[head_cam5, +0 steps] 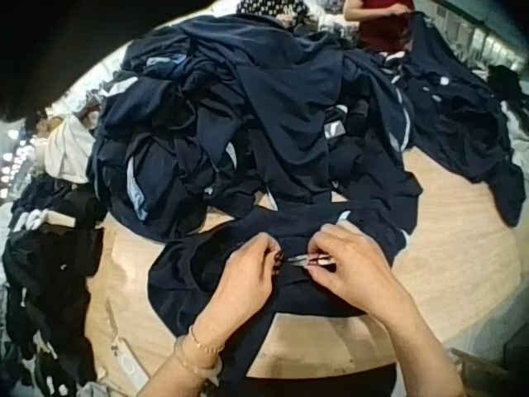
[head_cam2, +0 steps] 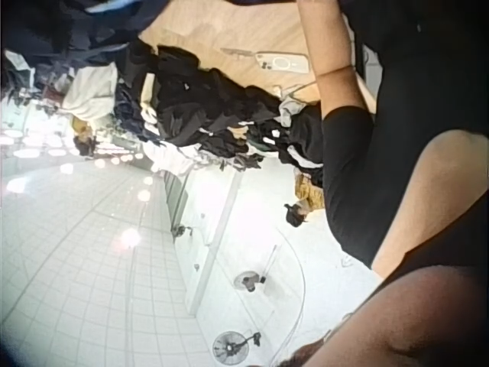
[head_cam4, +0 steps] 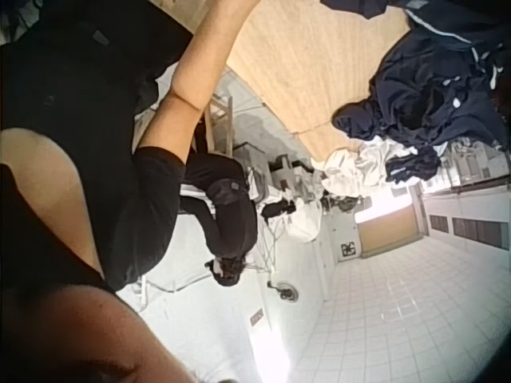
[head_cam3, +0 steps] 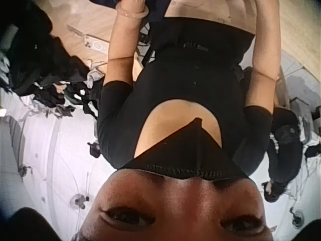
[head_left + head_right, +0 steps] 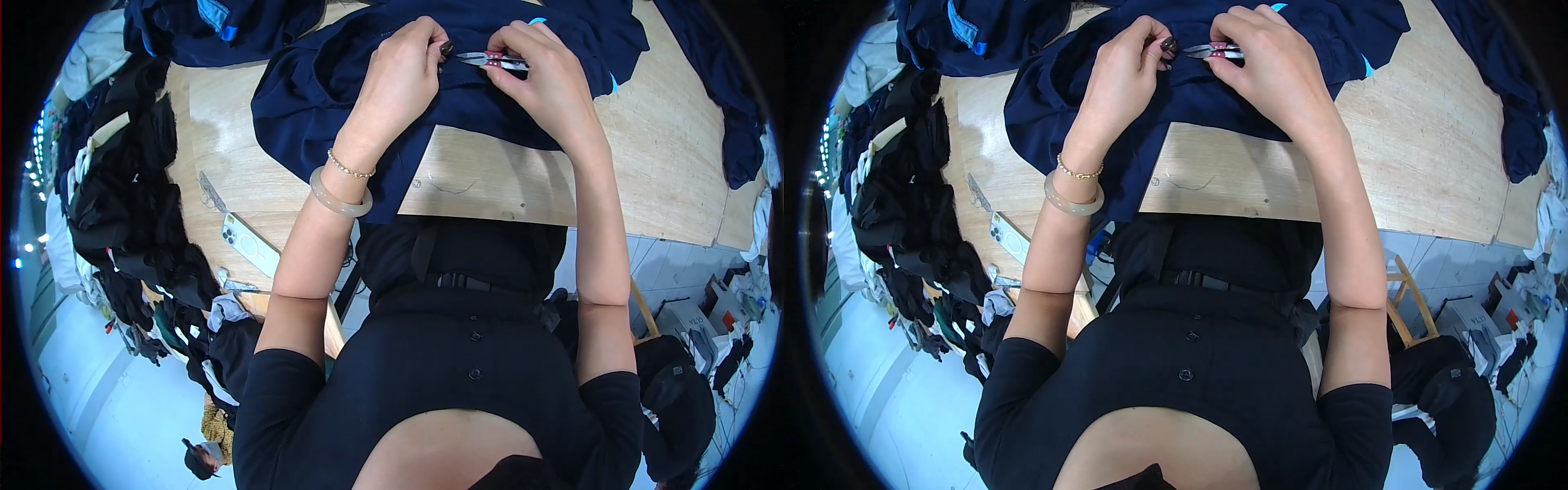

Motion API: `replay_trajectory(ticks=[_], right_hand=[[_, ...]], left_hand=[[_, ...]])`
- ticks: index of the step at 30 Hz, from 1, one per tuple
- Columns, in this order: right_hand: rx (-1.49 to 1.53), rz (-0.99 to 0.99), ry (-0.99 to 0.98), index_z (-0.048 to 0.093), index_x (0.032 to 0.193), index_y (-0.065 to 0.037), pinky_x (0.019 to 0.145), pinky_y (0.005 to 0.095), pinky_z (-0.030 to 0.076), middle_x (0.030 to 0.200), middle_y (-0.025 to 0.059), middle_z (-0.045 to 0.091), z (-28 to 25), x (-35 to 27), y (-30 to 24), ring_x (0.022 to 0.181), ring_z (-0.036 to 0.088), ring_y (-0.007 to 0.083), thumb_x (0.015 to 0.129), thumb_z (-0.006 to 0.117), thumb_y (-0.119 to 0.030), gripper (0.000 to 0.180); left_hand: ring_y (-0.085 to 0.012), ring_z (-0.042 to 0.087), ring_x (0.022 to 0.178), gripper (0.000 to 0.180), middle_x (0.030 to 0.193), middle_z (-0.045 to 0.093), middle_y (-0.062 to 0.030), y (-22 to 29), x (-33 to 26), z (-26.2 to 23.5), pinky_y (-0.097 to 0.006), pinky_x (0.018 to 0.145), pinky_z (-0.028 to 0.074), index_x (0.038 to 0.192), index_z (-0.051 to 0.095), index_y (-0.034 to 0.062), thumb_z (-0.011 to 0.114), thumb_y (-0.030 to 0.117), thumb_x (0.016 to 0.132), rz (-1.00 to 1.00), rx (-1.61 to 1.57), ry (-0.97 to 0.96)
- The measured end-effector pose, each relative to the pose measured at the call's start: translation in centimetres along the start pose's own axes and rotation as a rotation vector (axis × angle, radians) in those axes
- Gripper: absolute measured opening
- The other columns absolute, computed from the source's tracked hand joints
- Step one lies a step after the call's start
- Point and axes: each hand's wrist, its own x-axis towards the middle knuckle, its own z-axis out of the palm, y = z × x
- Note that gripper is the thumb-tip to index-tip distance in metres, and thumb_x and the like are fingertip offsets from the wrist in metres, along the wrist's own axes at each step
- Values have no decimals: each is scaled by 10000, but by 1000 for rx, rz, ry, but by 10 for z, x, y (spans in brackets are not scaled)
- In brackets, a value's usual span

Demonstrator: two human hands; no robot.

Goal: The recorder uses small thread snips to trim excess threads from blue garments in a factory setting.

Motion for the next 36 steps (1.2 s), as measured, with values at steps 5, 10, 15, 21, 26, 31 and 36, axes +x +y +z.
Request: replay_trajectory(ticks=[5, 10, 15, 21, 26, 31, 36], right_hand=[[-149, -55, 7, 608, 877, -40, 715, 311, 480, 815, 57, 600, 4, 2, 0, 799, 577, 213, 765, 702, -99, 158], [-79, -32, 25, 607, 880, -35, 712, 308, 480, 812, 62, 598, 4, -3, 9, 794, 582, 207, 768, 701, -101, 160], [11, 38, 61, 611, 896, -28, 712, 278, 465, 797, 55, 583, 2, -8, 16, 763, 569, 172, 769, 702, -101, 173], [257, 277, 92, 638, 933, -57, 703, 225, 427, 790, -2, 571, -4, -10, 18, 742, 519, 101, 771, 725, -127, 196], [266, 248, 110, 646, 934, -61, 708, 225, 425, 792, -5, 569, -2, -12, 18, 749, 517, 99, 768, 729, -134, 199], [192, 43, 143, 651, 879, -50, 687, 279, 487, 816, 57, 614, 3, -12, 15, 758, 597, 179, 762, 728, -153, 174], [25, -49, 116, 631, 839, -50, 670, 307, 490, 803, 50, 608, 10, -10, 9, 793, 581, 208, 771, 713, -148, 144]], left_hand=[[-196, 675, 724, 62, 812, 651, -133, 2, 0, -1, -268, 681, 541, 968, 547, -29, 502, 8, 945, -33, 9, 1], [-183, 676, 711, 88, 799, 665, -121, -1, 2, -7, -263, 678, 546, 980, 545, -29, 472, 18, 967, -70, -86, 27], [-158, 611, 596, 112, 681, 622, -82, 0, -5, -31, -267, 564, 471, 949, 569, -13, 484, 60, 954, -164, -134, 183], [-124, 509, 630, 148, 757, 576, -44, 9, -30, -55, -250, 606, 431, 858, 674, -8, 614, 121, 900, -75, 7, -184], [-250, 609, 721, 233, 939, 535, -81, 15, -23, -21, -335, 675, 510, 916, 611, 29, 756, 99, 747, -25, 147, 9], [-279, 619, 760, 77, 902, 573, -90, -4, -19, -12, -343, 690, 514, 852, 633, 26, 680, 37, 792, 18, 89, 69], [-305, 612, 722, 40, 816, 592, -107, -3, -13, -14, -359, 660, 498, 876, 605, 23, 614, 26, 837, -33, 51, 9]])
